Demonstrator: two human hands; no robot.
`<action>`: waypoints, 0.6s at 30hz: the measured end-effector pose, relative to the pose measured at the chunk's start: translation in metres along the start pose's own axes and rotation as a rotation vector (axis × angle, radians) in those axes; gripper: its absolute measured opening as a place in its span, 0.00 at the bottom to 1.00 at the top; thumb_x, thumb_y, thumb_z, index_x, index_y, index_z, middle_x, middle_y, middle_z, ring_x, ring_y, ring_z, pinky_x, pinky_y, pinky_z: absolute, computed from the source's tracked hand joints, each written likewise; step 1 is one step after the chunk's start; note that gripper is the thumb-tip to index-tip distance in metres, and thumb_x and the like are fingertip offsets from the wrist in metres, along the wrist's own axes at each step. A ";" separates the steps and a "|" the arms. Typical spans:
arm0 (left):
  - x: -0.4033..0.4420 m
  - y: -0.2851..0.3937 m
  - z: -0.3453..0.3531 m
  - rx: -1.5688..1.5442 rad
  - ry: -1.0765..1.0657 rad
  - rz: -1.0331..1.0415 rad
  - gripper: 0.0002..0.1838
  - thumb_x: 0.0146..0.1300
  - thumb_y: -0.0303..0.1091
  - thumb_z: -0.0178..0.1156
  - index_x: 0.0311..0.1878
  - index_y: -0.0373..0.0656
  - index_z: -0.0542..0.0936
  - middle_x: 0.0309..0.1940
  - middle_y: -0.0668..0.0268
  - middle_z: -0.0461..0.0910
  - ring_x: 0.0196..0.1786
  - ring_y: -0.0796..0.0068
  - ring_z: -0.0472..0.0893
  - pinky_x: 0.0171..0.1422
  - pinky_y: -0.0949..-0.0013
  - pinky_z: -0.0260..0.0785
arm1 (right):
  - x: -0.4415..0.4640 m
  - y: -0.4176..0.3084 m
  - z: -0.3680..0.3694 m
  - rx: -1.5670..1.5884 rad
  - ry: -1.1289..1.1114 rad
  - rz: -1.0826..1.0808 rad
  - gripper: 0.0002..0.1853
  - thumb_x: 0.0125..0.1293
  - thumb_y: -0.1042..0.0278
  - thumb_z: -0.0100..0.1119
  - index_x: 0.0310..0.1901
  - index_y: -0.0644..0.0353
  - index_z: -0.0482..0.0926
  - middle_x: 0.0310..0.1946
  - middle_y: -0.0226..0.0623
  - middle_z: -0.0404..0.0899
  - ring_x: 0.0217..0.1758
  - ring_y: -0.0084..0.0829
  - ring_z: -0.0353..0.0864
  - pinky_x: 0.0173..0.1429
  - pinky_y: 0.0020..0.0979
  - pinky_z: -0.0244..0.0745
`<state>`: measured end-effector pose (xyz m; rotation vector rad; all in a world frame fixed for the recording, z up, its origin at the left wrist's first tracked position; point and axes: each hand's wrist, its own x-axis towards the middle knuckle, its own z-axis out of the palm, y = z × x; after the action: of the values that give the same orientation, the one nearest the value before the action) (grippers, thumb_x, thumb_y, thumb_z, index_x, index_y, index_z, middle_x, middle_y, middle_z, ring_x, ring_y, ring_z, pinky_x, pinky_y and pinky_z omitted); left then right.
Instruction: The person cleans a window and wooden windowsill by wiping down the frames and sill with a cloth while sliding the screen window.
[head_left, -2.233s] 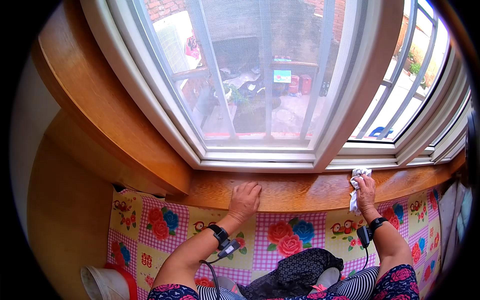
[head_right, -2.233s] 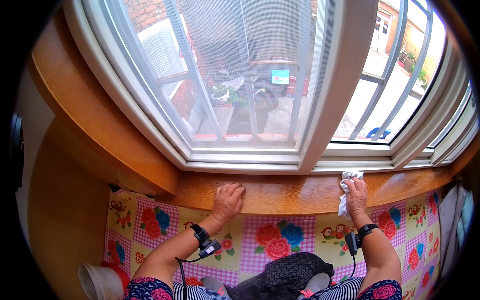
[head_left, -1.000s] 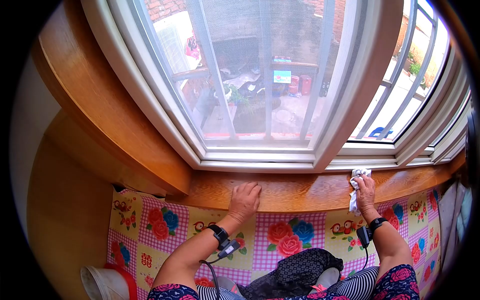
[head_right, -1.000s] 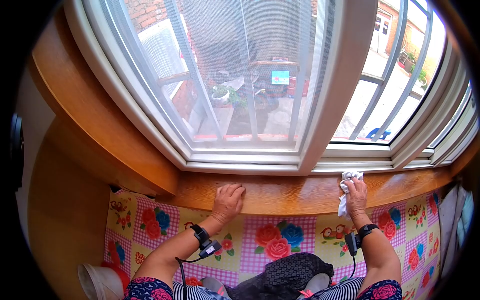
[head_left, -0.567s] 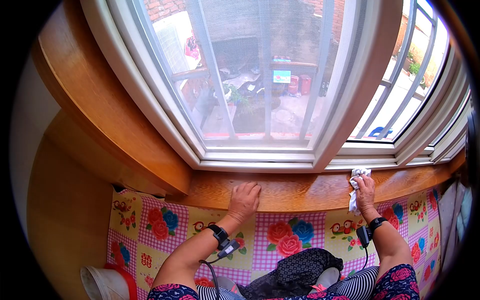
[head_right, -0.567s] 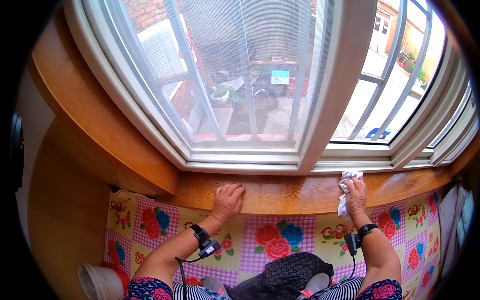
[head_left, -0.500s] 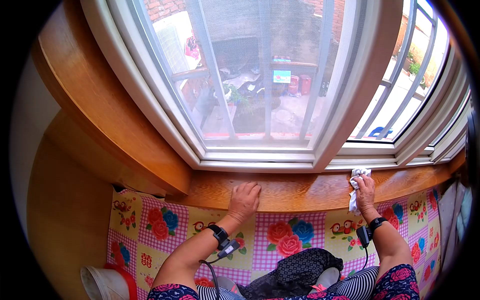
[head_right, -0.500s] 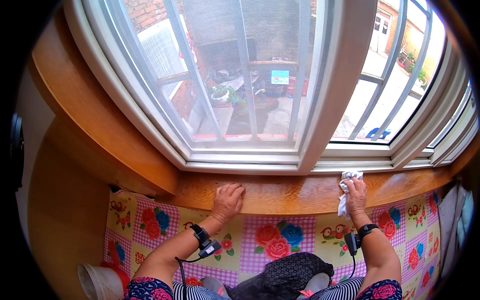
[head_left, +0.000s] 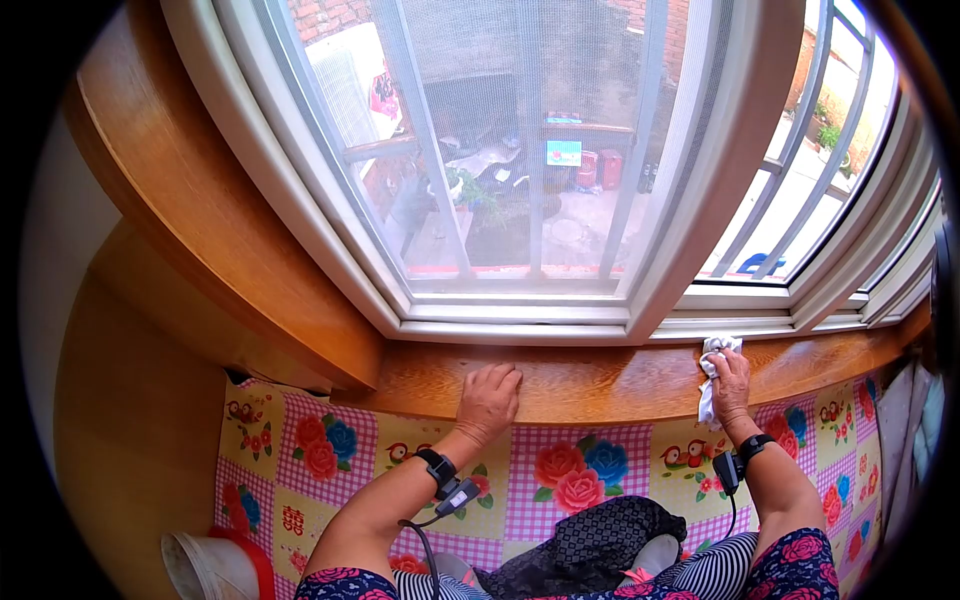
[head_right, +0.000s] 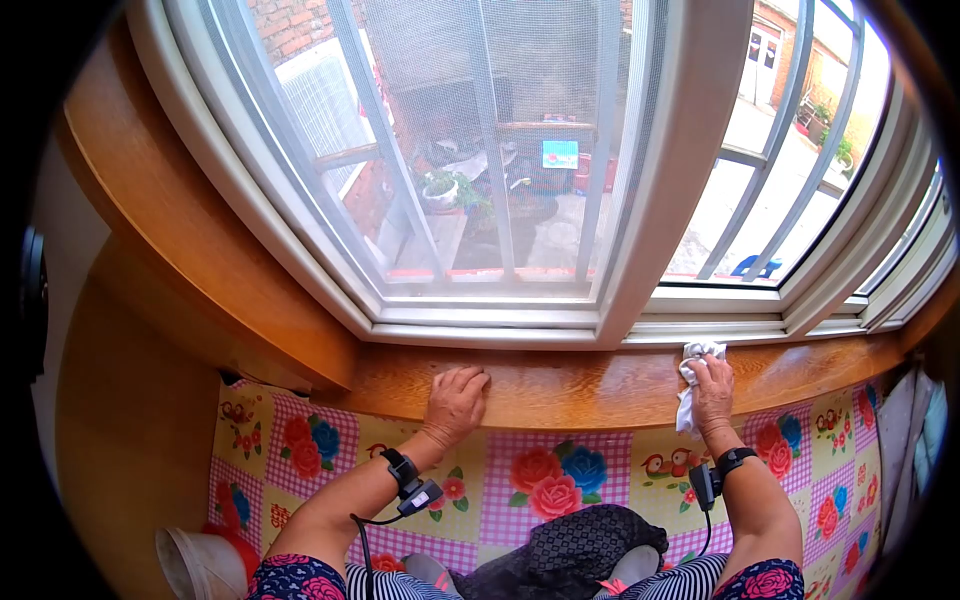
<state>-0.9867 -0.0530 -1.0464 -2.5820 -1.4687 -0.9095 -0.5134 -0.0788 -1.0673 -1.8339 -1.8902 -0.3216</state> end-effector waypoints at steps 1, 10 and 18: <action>0.000 0.000 0.000 0.001 0.001 0.000 0.16 0.57 0.31 0.61 0.51 0.45 0.78 0.52 0.63 0.77 0.58 0.63 0.74 0.62 0.57 0.62 | 0.000 -0.001 -0.001 0.002 0.002 -0.002 0.19 0.54 0.76 0.59 0.48 0.46 0.82 0.54 0.38 0.75 0.60 0.47 0.70 0.67 0.45 0.64; 0.001 0.001 -0.002 0.000 0.002 -0.003 0.17 0.56 0.32 0.61 0.51 0.46 0.79 0.52 0.64 0.77 0.58 0.63 0.75 0.61 0.57 0.62 | 0.000 -0.001 -0.003 0.000 -0.036 0.011 0.18 0.56 0.78 0.59 0.49 0.49 0.81 0.56 0.42 0.75 0.62 0.49 0.70 0.68 0.46 0.63; 0.000 0.000 0.000 0.008 0.008 0.003 0.17 0.56 0.32 0.61 0.50 0.46 0.79 0.51 0.64 0.77 0.57 0.63 0.75 0.61 0.57 0.62 | 0.000 0.000 -0.002 -0.008 -0.038 0.007 0.17 0.57 0.76 0.60 0.49 0.49 0.81 0.56 0.42 0.75 0.62 0.49 0.69 0.68 0.45 0.63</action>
<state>-0.9867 -0.0525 -1.0467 -2.5708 -1.4632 -0.9114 -0.5127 -0.0800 -1.0659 -1.8639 -1.9106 -0.2946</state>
